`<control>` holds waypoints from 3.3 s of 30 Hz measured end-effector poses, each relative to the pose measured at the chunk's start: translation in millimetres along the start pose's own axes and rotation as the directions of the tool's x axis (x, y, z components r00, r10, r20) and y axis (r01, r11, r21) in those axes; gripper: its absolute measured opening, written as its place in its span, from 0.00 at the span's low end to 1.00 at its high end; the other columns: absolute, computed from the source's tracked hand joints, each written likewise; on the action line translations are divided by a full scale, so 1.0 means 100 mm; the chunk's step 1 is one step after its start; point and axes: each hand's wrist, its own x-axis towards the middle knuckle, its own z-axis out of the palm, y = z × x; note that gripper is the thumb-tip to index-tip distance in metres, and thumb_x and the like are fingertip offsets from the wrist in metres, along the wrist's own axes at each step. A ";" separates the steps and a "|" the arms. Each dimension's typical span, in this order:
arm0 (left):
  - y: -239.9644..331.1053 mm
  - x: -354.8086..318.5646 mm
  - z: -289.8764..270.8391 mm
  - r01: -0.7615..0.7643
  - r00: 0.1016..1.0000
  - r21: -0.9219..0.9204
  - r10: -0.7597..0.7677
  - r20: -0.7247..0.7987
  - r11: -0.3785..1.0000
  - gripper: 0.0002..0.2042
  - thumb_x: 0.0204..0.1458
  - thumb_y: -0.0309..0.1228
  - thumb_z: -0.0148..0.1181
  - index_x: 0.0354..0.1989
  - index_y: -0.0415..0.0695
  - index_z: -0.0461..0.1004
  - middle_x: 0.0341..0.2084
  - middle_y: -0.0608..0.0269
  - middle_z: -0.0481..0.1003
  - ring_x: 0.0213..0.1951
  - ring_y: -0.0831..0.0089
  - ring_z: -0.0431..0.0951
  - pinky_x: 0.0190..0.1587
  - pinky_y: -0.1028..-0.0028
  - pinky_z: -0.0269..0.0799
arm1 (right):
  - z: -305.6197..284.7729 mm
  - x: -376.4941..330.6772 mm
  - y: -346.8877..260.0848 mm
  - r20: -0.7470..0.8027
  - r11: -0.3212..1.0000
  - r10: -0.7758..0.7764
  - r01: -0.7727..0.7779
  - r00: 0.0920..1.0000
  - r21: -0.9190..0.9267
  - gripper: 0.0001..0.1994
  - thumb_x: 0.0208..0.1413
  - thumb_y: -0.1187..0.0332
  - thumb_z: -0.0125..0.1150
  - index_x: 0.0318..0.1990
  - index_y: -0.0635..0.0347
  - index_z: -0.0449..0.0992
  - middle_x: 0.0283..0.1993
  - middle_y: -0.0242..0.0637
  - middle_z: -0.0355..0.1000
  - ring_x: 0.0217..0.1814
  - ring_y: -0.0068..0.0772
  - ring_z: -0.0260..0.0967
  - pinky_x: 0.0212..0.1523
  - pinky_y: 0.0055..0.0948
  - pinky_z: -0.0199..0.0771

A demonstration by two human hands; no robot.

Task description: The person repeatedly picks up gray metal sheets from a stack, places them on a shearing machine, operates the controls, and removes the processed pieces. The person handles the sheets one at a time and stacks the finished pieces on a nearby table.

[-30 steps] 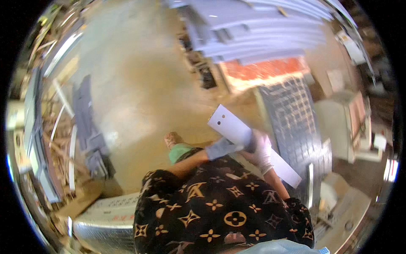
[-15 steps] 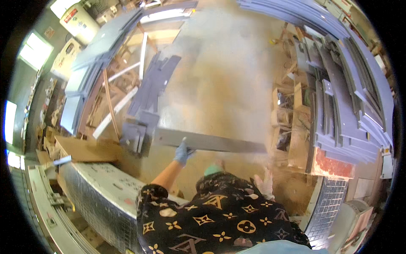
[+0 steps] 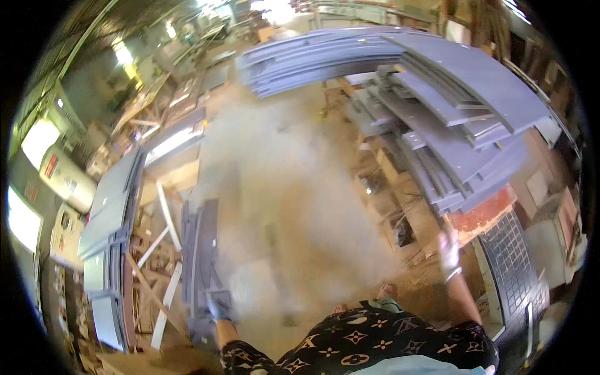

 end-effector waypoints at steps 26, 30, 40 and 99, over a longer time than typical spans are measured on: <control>-1.14 -2.68 4.75 0.391 0.186 0.358 -0.454 0.871 0.848 0.25 0.55 0.52 0.44 0.59 0.56 0.58 0.58 0.66 0.59 0.55 0.64 0.61 0.57 0.59 0.57 | -1.70 2.22 -2.51 0.108 0.446 0.201 -0.189 0.974 0.875 0.17 0.53 0.66 0.51 0.49 0.62 0.63 0.49 0.43 0.66 0.50 0.42 0.68 0.55 0.46 0.67; -0.13 -3.66 5.87 0.336 -0.220 0.394 -0.335 0.916 0.855 0.29 0.54 0.53 0.47 0.62 0.56 0.55 0.59 0.62 0.60 0.56 0.62 0.64 0.59 0.55 0.58 | -1.75 1.14 -3.00 -0.015 0.633 0.300 -0.187 0.954 0.751 0.22 0.52 0.59 0.53 0.52 0.62 0.66 0.48 0.41 0.67 0.47 0.36 0.67 0.50 0.40 0.68; 1.70 -4.38 6.71 0.211 -0.146 0.023 0.009 0.989 0.977 0.34 0.40 0.43 0.55 0.58 0.40 0.58 0.51 0.55 0.66 0.52 0.60 0.67 0.52 0.60 0.65 | -1.40 -1.49 -3.49 -0.752 0.896 0.342 0.046 0.563 0.442 0.23 0.46 0.53 0.59 0.32 0.71 0.71 0.23 0.48 0.71 0.15 0.31 0.69 0.08 0.23 0.69; -2.75 -3.38 4.38 -0.707 -0.040 0.707 -0.998 -0.054 -0.010 0.27 0.49 0.45 0.59 0.53 0.41 0.66 0.49 0.58 0.70 0.46 0.61 0.73 0.48 0.58 0.70 | 1.08 -3.77 -1.95 -0.787 0.053 0.510 -0.900 -0.348 0.432 0.38 0.46 0.47 0.56 0.63 0.56 0.54 0.62 0.47 0.58 0.62 0.46 0.57 0.61 0.35 0.59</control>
